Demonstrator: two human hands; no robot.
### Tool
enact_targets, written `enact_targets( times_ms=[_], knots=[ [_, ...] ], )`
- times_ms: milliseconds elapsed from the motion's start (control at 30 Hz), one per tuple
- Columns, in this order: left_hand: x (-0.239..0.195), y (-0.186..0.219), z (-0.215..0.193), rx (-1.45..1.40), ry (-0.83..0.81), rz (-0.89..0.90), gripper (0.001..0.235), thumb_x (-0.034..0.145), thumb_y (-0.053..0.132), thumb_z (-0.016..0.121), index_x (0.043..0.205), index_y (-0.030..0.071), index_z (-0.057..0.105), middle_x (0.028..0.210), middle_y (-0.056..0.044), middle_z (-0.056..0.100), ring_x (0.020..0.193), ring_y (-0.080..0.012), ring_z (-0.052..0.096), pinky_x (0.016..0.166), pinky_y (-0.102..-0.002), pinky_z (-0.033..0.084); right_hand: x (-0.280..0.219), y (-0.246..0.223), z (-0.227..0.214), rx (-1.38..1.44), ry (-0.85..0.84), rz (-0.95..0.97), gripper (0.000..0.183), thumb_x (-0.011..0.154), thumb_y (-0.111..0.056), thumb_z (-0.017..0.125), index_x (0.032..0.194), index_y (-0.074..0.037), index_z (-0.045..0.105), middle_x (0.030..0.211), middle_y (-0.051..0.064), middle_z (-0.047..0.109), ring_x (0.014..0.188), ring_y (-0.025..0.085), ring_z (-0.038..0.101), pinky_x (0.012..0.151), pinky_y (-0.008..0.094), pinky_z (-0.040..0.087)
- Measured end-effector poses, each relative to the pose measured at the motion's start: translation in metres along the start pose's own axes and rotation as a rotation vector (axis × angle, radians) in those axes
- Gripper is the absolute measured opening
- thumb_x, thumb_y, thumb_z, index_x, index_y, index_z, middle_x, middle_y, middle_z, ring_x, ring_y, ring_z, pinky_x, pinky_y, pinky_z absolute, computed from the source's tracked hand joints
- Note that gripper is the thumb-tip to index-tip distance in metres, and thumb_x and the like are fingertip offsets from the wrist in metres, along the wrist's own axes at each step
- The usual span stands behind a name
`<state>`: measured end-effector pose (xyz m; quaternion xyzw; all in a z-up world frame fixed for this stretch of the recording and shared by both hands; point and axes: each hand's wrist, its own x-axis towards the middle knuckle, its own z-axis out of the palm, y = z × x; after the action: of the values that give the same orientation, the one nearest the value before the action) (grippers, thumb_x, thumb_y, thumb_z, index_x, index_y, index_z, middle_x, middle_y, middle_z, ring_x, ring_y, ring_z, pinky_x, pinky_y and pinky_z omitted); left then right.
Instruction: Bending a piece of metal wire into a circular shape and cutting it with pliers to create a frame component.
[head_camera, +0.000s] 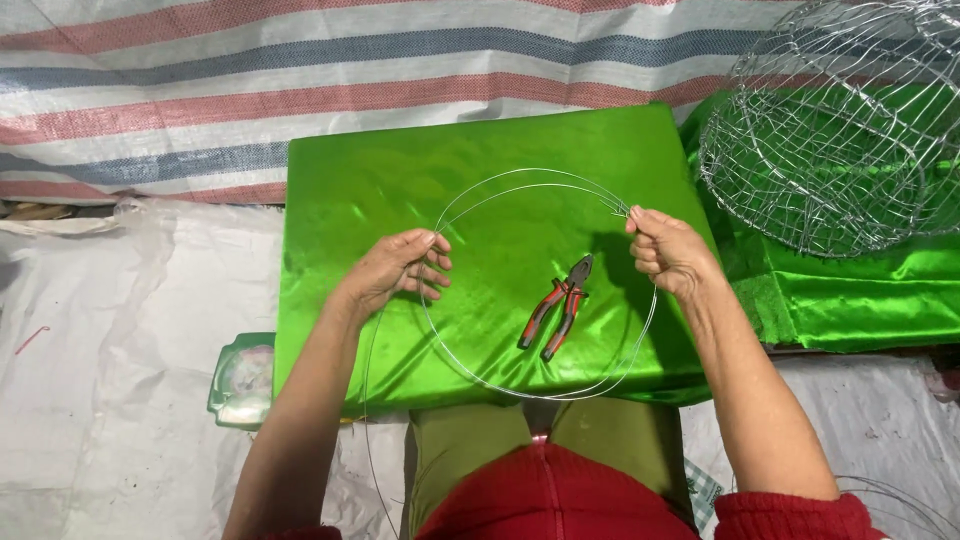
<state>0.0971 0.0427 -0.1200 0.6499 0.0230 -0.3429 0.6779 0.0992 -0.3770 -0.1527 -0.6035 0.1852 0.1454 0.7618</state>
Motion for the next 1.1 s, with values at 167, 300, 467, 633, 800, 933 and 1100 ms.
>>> enact_targets(
  times_ms=[167,300,467,633,800,933,1100],
  knots=[
    [0.010,-0.035,-0.001,-0.073,0.202,0.020,0.031,0.108,0.032,0.054,0.121,0.005,0.064,0.080,-0.010,0.066,0.062,-0.0197,0.069,0.060,-0.038,0.065,0.006,0.021,-0.008,0.077,0.013,0.021,0.022,0.106,-0.029,0.062,0.094,-0.011,0.066,0.056,-0.013,0.022,0.042,-0.003,0.024,0.035,0.011,0.023],
    [0.018,-0.045,0.006,-0.063,0.394,0.034,0.027,0.107,0.032,0.058,0.113,0.007,0.068,0.064,-0.001,0.056,0.043,-0.0107,0.049,0.040,-0.028,0.048,-0.016,0.021,0.011,-0.044,0.094,-0.106,0.017,0.106,-0.023,0.060,0.113,-0.009,0.066,0.054,-0.012,0.029,0.039,-0.003,0.028,0.034,0.012,0.026],
    [0.014,-0.030,0.025,-0.060,0.510,0.074,0.022,0.108,0.022,0.055,0.107,0.005,0.068,0.062,0.003,0.051,0.039,-0.0055,0.038,0.035,-0.019,0.037,-0.045,0.010,0.034,-0.425,0.164,-0.385,0.032,0.106,-0.009,0.053,0.135,-0.013,0.066,0.057,-0.007,0.049,0.045,0.000,0.040,0.039,0.014,0.036],
    [0.024,-0.033,0.041,0.185,0.731,0.289,0.021,0.107,0.015,0.055,0.091,0.008,0.066,0.070,-0.003,0.054,0.052,-0.0121,0.041,0.054,-0.027,0.042,-0.044,0.023,0.032,-0.722,0.274,-0.527,0.032,0.103,-0.008,0.062,0.127,-0.025,0.075,0.122,0.009,0.073,0.126,0.032,0.061,0.108,0.046,0.047],
    [0.024,-0.039,0.054,0.417,0.808,0.416,0.020,0.107,0.013,0.057,0.095,0.004,0.071,0.068,-0.009,0.061,0.062,-0.0174,0.049,0.063,-0.035,0.040,-0.032,0.016,0.037,-0.778,0.309,-0.569,0.028,0.106,-0.003,0.058,0.124,-0.016,0.076,0.110,0.017,0.075,0.106,0.034,0.070,0.100,0.049,0.052],
    [0.022,-0.041,0.053,0.401,0.717,0.431,0.039,0.112,0.026,0.043,0.104,0.002,0.073,0.065,-0.014,0.054,0.062,-0.0227,0.047,0.063,-0.038,0.039,-0.008,0.021,0.022,-0.739,0.288,-0.526,0.025,0.106,-0.007,0.059,0.122,-0.017,0.076,0.103,0.015,0.076,0.096,0.030,0.072,0.089,0.046,0.054],
    [0.025,-0.035,0.028,-0.165,0.449,0.061,0.038,0.111,0.029,0.045,0.104,0.001,0.069,0.050,0.010,0.038,0.035,-0.0030,0.030,0.031,-0.019,0.028,0.018,0.023,0.010,-0.527,0.206,-0.380,0.022,0.104,-0.013,0.059,0.117,-0.019,0.075,0.063,-0.003,0.060,0.049,0.003,0.040,0.044,0.017,0.034]
  ],
)
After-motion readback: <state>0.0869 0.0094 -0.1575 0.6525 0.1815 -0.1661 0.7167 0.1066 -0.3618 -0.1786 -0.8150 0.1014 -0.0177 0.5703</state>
